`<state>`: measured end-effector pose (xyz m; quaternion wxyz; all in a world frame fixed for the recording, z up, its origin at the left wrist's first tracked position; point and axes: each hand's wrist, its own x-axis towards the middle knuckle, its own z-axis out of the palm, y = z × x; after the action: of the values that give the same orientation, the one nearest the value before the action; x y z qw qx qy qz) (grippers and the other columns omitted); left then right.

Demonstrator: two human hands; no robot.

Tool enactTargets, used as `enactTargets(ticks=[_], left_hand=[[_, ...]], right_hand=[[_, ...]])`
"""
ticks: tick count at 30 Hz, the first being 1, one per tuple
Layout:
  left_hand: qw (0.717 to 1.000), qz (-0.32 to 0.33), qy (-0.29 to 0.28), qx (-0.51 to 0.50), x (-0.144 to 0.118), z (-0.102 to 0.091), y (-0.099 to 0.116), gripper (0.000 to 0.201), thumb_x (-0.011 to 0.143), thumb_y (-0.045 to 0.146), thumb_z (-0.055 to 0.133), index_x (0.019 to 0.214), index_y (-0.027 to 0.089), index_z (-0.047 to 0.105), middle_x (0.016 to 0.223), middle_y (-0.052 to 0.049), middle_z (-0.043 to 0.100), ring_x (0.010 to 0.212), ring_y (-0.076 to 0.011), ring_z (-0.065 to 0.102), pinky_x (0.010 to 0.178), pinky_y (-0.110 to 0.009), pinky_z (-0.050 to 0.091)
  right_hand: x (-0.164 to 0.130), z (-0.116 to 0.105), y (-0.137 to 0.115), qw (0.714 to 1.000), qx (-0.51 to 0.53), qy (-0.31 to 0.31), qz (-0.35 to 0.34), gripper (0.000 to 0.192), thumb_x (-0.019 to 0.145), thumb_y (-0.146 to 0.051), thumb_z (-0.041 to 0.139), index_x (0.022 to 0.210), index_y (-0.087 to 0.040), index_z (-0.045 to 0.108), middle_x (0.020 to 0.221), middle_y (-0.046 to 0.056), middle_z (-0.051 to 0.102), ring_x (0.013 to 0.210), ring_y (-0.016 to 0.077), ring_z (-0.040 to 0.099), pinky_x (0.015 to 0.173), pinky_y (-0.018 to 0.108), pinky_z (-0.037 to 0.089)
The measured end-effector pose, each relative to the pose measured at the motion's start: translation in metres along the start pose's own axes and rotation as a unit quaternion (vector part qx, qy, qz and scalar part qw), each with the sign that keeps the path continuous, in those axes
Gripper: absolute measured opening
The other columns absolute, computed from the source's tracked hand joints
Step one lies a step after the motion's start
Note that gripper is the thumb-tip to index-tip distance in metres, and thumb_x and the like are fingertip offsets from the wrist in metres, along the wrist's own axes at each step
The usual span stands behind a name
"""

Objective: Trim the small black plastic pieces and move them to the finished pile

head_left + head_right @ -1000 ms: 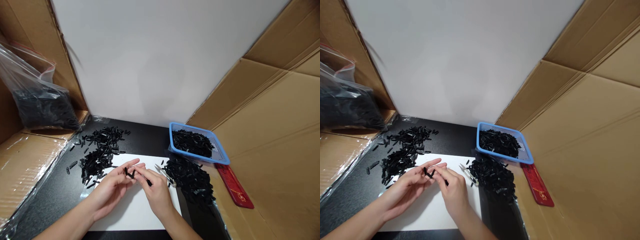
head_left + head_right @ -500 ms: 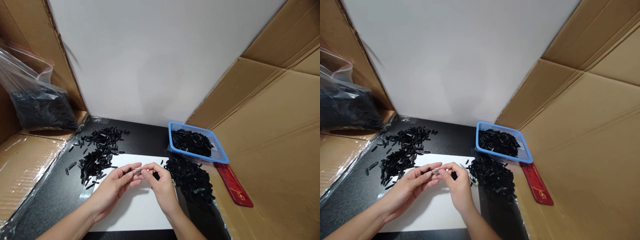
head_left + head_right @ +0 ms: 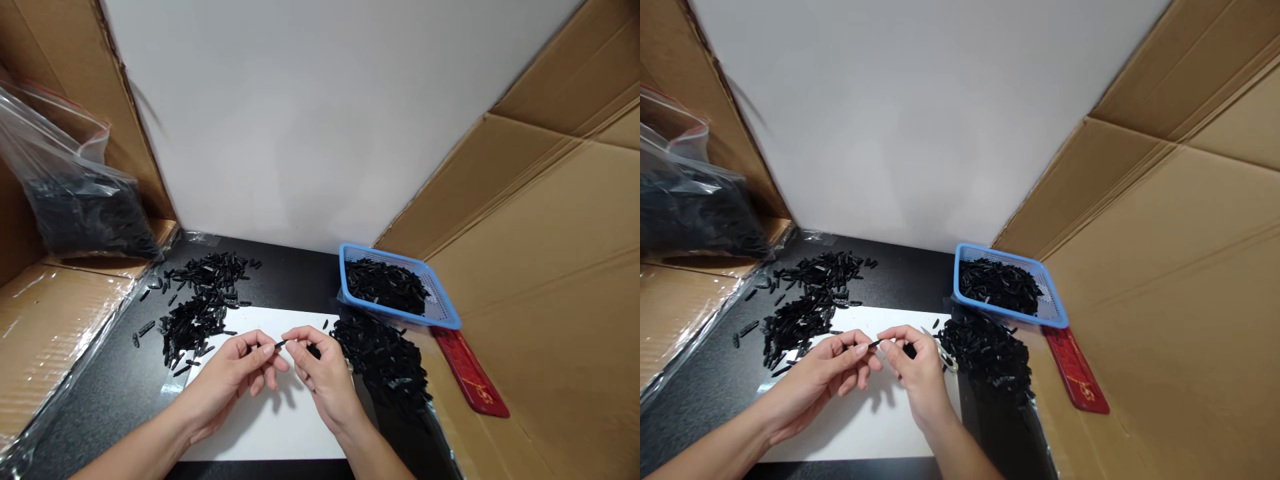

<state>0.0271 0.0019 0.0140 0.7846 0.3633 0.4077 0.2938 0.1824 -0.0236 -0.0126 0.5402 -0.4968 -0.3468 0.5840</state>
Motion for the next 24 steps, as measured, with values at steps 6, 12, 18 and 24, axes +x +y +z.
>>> enactTargets(ticks=[6,12,18,24], left_hand=[[0.998,0.03,0.016,0.058,-0.0002,-0.0001,-0.0017,0.029,0.08,0.043,0.068,0.073,0.014,0.063,0.07,-0.003,0.068,0.045,-0.0058,0.037,0.046,-0.021,0.022],[0.999,0.034,0.012,0.037,-0.0028,0.0009,-0.0016,0.016,0.08,0.031,0.068,0.08,0.016,0.063,0.071,-0.002,0.067,0.057,-0.0103,0.048,0.052,-0.021,0.031],[0.999,0.025,-0.036,-0.031,-0.0052,0.0021,0.0003,0.021,0.086,0.025,0.059,0.103,0.016,0.067,0.08,-0.006,0.068,0.066,-0.0136,0.052,0.065,-0.026,0.039],[0.998,0.0,-0.053,-0.02,-0.005,0.0009,-0.003,0.048,0.086,0.032,0.062,0.131,0.018,0.049,0.085,-0.007,0.069,0.062,-0.0127,0.055,0.058,-0.025,0.038]], right_hand=[[-0.0005,0.0015,0.0007,1.0,0.023,-0.012,0.017,0.024,0.07,-0.036,0.077,0.086,-0.018,0.074,0.057,-0.006,0.042,0.044,0.0056,0.029,0.04,0.02,0.017],[-0.0001,0.0033,-0.0001,0.996,0.074,-0.03,0.036,0.023,0.071,-0.036,0.077,0.081,-0.016,0.074,0.047,-0.008,0.04,0.041,0.0046,0.023,0.04,0.021,0.014],[0.0009,0.0036,-0.0038,0.992,0.107,-0.026,0.058,0.027,0.069,-0.038,0.078,0.081,-0.015,0.07,0.047,-0.008,0.041,0.04,0.0041,0.021,0.039,0.02,0.012],[0.0038,-0.0002,-0.0043,0.981,0.174,-0.037,0.077,0.035,0.077,-0.042,0.068,0.061,-0.017,0.049,0.054,-0.005,0.05,0.039,0.0038,0.031,0.036,0.017,0.01]])
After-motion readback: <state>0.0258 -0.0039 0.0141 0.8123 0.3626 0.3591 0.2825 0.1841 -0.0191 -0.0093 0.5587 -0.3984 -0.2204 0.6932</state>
